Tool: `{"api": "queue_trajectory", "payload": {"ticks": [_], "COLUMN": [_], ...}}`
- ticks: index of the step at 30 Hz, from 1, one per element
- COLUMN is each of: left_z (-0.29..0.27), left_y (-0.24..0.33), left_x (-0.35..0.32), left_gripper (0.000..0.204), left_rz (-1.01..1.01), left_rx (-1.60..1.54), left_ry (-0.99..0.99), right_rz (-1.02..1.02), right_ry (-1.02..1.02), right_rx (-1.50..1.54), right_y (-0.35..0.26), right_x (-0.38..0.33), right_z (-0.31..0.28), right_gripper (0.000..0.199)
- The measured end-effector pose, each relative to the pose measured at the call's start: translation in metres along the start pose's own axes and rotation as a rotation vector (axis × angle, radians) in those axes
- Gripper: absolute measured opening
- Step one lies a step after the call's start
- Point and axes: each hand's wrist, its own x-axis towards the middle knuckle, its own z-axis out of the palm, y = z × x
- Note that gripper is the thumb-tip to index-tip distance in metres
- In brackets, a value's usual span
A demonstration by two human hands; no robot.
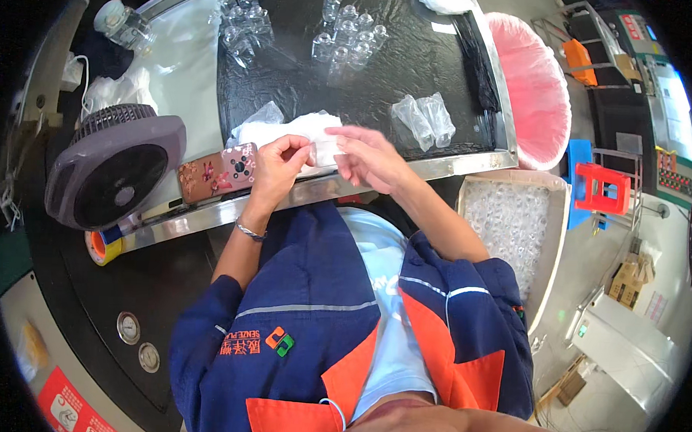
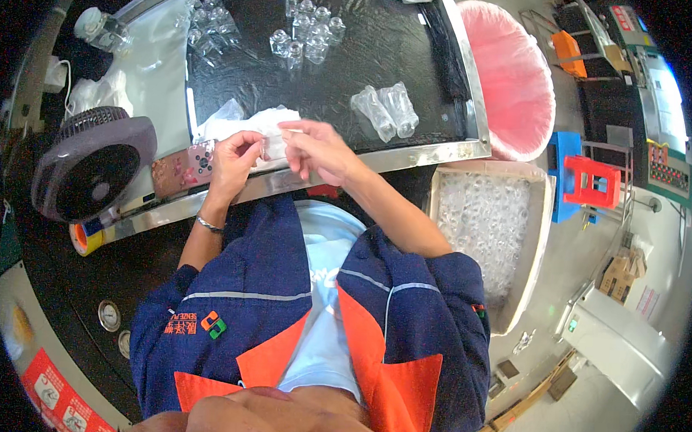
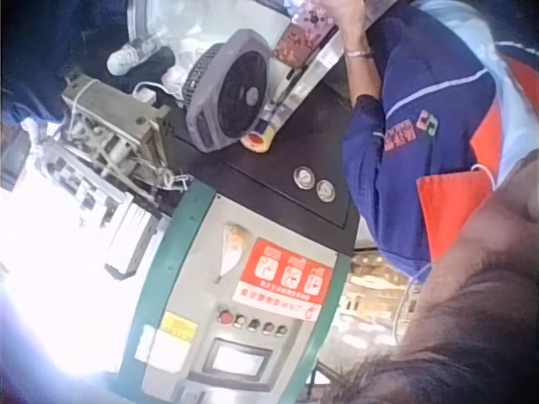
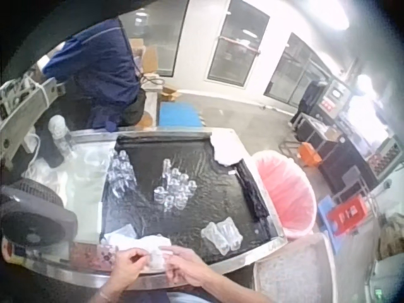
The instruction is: The person sorts and arranges small transparent plastic parts into rows by hand, then places them into a plastic tray inside a cardboard box.
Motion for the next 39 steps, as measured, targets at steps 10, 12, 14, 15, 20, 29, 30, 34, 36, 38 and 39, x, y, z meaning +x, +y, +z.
{"api": "queue_trajectory", "payload": {"ticks": [10,12,14,15,20,29,30,34,36,38,39], "left_z": [0.016,0.023,0.032,0.038,0.059,0.025,0.017,-0.016,-0.02,-0.024,-0.024], "left_y": [0.007,0.011,0.016,0.021,0.026,0.014,0.011,0.002,0.01,0.006,0.004], "left_x": [-0.008,-0.01,-0.012,-0.012,-0.02,-0.012,-0.012,-0.015,-0.019,-0.02,-0.019], "left_gripper": [0.002,0.002,0.002,0.003,0.008,0.013,0.013,0.006,0.005,0.006,0.006], "left_rz": [0.098,0.137,0.242,0.349,0.575,0.296,0.29,0.015,-0.053,-0.054,-0.053], "left_rx": [-0.066,-0.016,0.093,0.197,0.32,0.272,0.265,-0.114,-0.166,-0.334,-0.33], "left_ry": [0.055,0.051,-0.001,-0.056,-0.236,0.084,0.132,0.238,0.244,0.262,0.27], "right_rz": [-0.196,-0.261,-0.331,-0.335,-0.229,-0.552,-0.609,-0.847,-0.878,-0.858,-0.831], "right_ry": [0.212,0.269,0.34,0.347,0.092,0.752,0.81,0.804,0.798,0.808,0.813], "right_rx": [-0.183,-0.187,-0.186,-0.183,0.247,-1.735,-1.831,-1.603,-1.706,-1.723,-1.747], "right_y": [0.022,0.028,0.03,0.037,0.025,0.016,0.015,-0.029,-0.05,-0.052,-0.049], "right_x": [-0.005,-0.007,-0.01,-0.006,-0.003,0.003,0.003,0.027,0.052,0.071,0.081], "right_z": [-0.008,-0.001,0.004,0.0,0.002,-0.054,-0.057,-0.042,-0.043,-0.047,-0.05], "right_gripper": [0.028,0.027,0.023,0.023,0.019,0.025,0.032,0.038,0.045,0.042,0.039]}}
